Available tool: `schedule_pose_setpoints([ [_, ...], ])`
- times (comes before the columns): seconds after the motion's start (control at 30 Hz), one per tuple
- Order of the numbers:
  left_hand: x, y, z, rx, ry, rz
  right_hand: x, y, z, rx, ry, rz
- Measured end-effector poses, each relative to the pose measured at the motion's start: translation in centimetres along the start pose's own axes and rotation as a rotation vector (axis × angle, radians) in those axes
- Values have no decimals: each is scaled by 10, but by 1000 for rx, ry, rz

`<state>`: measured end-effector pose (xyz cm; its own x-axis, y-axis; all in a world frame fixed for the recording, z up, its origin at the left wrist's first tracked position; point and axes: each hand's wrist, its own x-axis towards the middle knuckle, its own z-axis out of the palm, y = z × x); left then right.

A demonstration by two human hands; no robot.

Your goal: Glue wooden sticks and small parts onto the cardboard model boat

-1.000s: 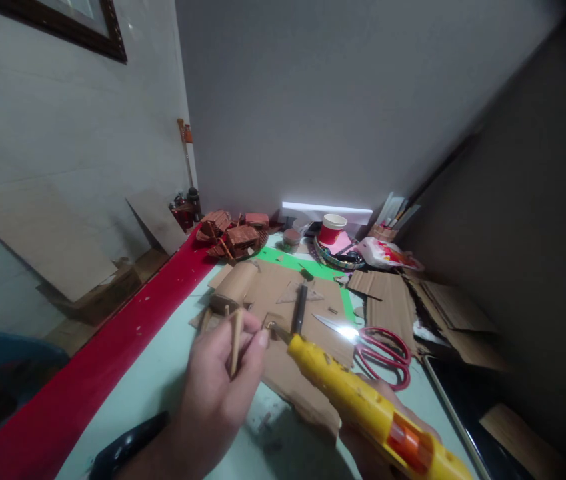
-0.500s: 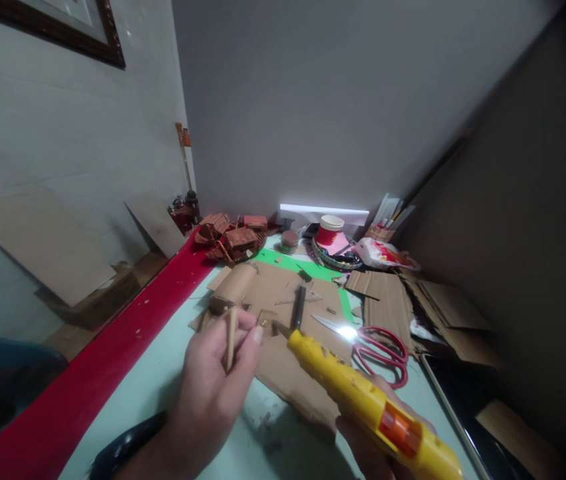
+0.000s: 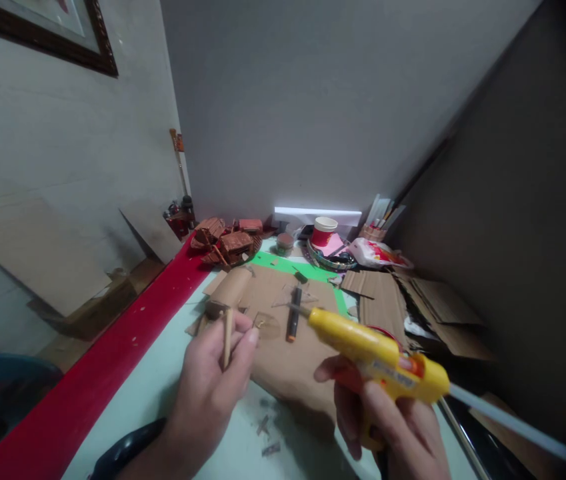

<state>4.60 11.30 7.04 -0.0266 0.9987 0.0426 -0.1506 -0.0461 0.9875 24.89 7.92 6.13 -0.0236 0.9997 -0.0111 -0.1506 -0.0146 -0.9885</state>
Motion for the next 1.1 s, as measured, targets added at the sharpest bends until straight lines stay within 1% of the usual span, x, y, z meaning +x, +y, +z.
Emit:
schedule_pose_setpoints([
  [0.1,2,6,2,-111,-24,-74,11,-5,3,137,65,33],
  [0.17,4,9,3,-170,-24,-98,18,-4,3,194,71,82],
  [0.27,5,11,1,-223,23,-97,25,3,2,218,48,147],
  [0.37,7,11,-2,-250,48,-67,28,12,-1,243,17,155],
  [0.43,8,14,-4,-285,82,-24,28,14,-5,308,28,138],
  [0.53,13,22,-6,-385,221,129,28,10,-11,413,97,78],
  [0.57,15,25,-7,-416,274,185,28,8,-13,422,110,61],
  [0.63,18,30,-9,-450,344,256,29,7,-16,383,86,55],
  [0.7,19,34,-10,-451,362,285,30,8,-18,268,4,99],
  [0.77,19,38,-13,-444,359,315,29,12,-18,55,-62,142],
  [0.83,19,43,-16,-439,384,359,28,15,-16,-268,-93,155],
  [0.9,18,47,-17,-433,417,393,26,17,-12,-610,-102,108],
  [0.93,18,47,-17,-430,426,409,25,18,-10,-742,-109,80],
  [1.0,17,45,-15,-429,407,418,23,18,-5,-904,-110,25],
  [1.07,14,37,-9,-418,336,380,23,17,-2,-977,-72,9],
  [1.1,11,32,-6,-399,282,335,23,17,-2,-1015,-49,5],
])
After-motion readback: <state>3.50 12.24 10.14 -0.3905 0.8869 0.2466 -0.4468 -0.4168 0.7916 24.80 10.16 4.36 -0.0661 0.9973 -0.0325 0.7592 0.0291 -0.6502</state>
